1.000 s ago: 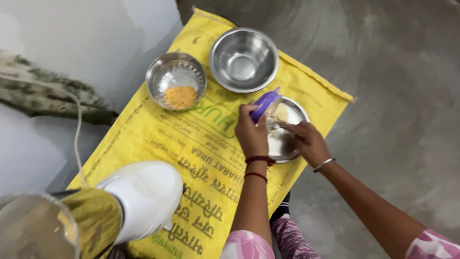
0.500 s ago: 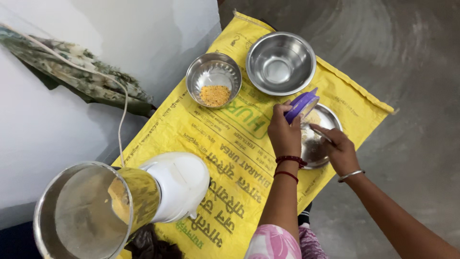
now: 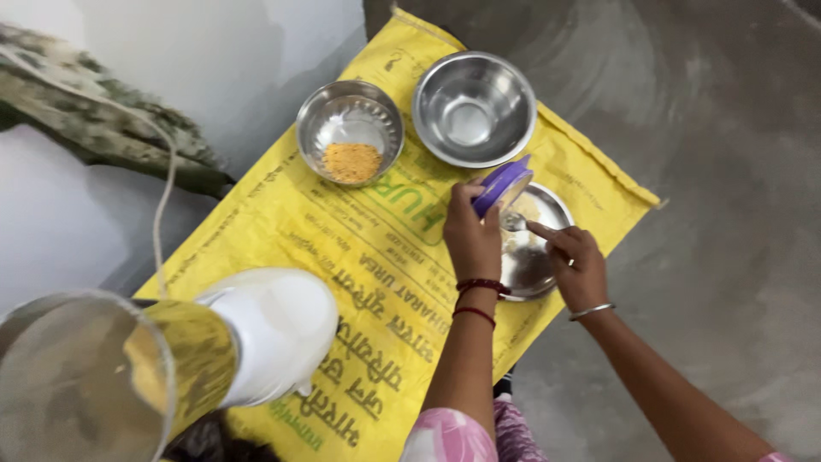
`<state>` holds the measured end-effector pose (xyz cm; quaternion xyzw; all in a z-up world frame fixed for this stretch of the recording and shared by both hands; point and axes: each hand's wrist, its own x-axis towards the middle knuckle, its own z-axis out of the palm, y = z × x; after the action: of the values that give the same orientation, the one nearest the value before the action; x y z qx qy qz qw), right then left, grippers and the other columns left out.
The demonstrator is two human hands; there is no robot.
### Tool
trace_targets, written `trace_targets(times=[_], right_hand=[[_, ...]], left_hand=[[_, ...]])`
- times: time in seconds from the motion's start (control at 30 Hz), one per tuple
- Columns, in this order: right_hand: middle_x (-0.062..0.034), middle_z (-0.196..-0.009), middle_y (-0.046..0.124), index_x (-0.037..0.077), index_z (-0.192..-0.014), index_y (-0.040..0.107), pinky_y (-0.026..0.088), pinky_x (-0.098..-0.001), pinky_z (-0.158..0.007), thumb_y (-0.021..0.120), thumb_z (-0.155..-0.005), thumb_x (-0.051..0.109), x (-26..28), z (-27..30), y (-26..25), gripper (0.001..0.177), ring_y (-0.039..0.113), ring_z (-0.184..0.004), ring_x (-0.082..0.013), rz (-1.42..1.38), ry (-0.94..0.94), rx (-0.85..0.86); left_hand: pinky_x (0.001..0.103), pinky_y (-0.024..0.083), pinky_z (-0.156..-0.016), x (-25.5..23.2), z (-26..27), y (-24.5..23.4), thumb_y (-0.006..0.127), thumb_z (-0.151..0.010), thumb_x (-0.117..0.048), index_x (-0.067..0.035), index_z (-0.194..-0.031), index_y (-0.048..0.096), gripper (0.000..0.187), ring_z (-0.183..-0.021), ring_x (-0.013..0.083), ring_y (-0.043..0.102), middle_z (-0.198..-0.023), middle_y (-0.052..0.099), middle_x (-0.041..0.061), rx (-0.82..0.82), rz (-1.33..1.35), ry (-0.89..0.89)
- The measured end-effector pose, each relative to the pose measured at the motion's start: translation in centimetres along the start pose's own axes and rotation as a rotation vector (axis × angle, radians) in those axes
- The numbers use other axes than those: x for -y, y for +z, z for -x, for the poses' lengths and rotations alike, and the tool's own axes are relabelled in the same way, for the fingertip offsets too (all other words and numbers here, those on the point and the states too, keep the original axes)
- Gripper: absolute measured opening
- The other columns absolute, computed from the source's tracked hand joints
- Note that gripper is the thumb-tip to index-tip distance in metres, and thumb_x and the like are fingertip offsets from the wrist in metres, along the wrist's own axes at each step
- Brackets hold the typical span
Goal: The person opens a blender jar and uses a spoon to scoop a blended mixture into a metal plate. The person repeatedly scrapes the jar to transfer the contents.
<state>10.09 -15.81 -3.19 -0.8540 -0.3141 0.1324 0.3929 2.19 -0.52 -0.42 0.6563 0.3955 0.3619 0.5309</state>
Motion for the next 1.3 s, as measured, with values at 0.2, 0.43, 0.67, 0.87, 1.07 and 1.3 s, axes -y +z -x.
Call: trace_targets(times=[0.2, 0.43, 0.67, 0.87, 1.07, 1.3], right_hand=[[-0.0112, -0.087, 0.055, 0.016, -0.121, 0.07, 0.048, -0.0371, -0.076, 0.062, -0.088, -0.005, 0.7, -0.7, 3.4, 0.04, 0.055, -0.082, -0.0233, -0.125, -0.014, 0.027], [-0.0102, -0.088, 0.053, 0.018, -0.138, 0.066, 0.048, -0.0392, -0.079, 0.054, -0.082, -0.009, 1.2, 0.3, 2.8, 0.063, 0.053, -0.082, -0.0258, 0.045, -0.013, 0.122], [-0.0099, -0.089, 0.052, 0.014, -0.133, 0.069, 0.046, -0.0398, -0.082, 0.056, -0.091, -0.004, 1.0, -1.1, 1.2, 0.047, 0.05, -0.086, -0.0261, 0.163, -0.187, -0.07], [-0.0091, -0.086, 0.051, 0.018, -0.13, 0.071, 0.048, -0.0383, -0.08, 0.056, -0.091, -0.003, 2.2, -1.2, 2.6, 0.047, 0.05, -0.083, -0.0259, 0.202, -0.102, 0.007], [-0.0097, -0.083, 0.049, 0.018, -0.137, 0.067, 0.046, -0.0376, -0.079, 0.054, -0.086, -0.01, 2.5, 0.3, 2.1, 0.059, 0.048, -0.081, -0.0242, 0.101, -0.069, -0.02], [-0.0112, -0.091, 0.049, 0.016, -0.144, 0.06, 0.048, -0.0378, -0.075, 0.049, -0.087, -0.011, 2.9, -0.1, 4.2, 0.064, 0.051, -0.082, -0.0251, -0.078, -0.074, -0.032]], left_hand=[[0.043, 0.055, -0.09, 0.2, 0.1, -0.4, 0.072, -0.085, 0.004, -0.005, -0.107, 0.051, 0.032, -0.115, 0.0366, 0.067, -0.125, 0.069, 0.016, 0.011, -0.005, 0.033], [0.044, 0.055, -0.084, -0.1, -0.8, -0.7, 0.072, -0.087, 0.001, -0.004, -0.108, 0.052, 0.029, -0.106, 0.0373, 0.068, -0.115, 0.068, 0.017, 0.004, -0.028, -0.019], [0.044, 0.055, -0.088, -0.2, -0.7, -0.3, 0.073, -0.09, -0.002, -0.005, -0.108, 0.052, 0.028, -0.105, 0.0361, 0.069, -0.111, 0.068, 0.017, 0.021, -0.056, -0.059], [0.044, 0.055, -0.089, -0.7, -0.5, -0.8, 0.068, -0.088, 0.002, -0.004, -0.11, 0.048, 0.031, -0.116, 0.038, 0.064, -0.126, 0.065, 0.016, -0.003, -0.018, 0.0], [0.045, 0.054, -0.088, -0.6, -1.3, -1.0, 0.071, -0.086, 0.0, -0.005, -0.108, 0.048, 0.032, -0.113, 0.0379, 0.065, -0.126, 0.068, 0.014, -0.005, -0.047, 0.012], [0.044, 0.054, -0.09, -0.4, -0.7, -0.9, 0.073, -0.086, 0.001, -0.005, -0.106, 0.05, 0.03, -0.113, 0.0367, 0.066, -0.123, 0.068, 0.016, -0.019, 0.011, -0.009]])
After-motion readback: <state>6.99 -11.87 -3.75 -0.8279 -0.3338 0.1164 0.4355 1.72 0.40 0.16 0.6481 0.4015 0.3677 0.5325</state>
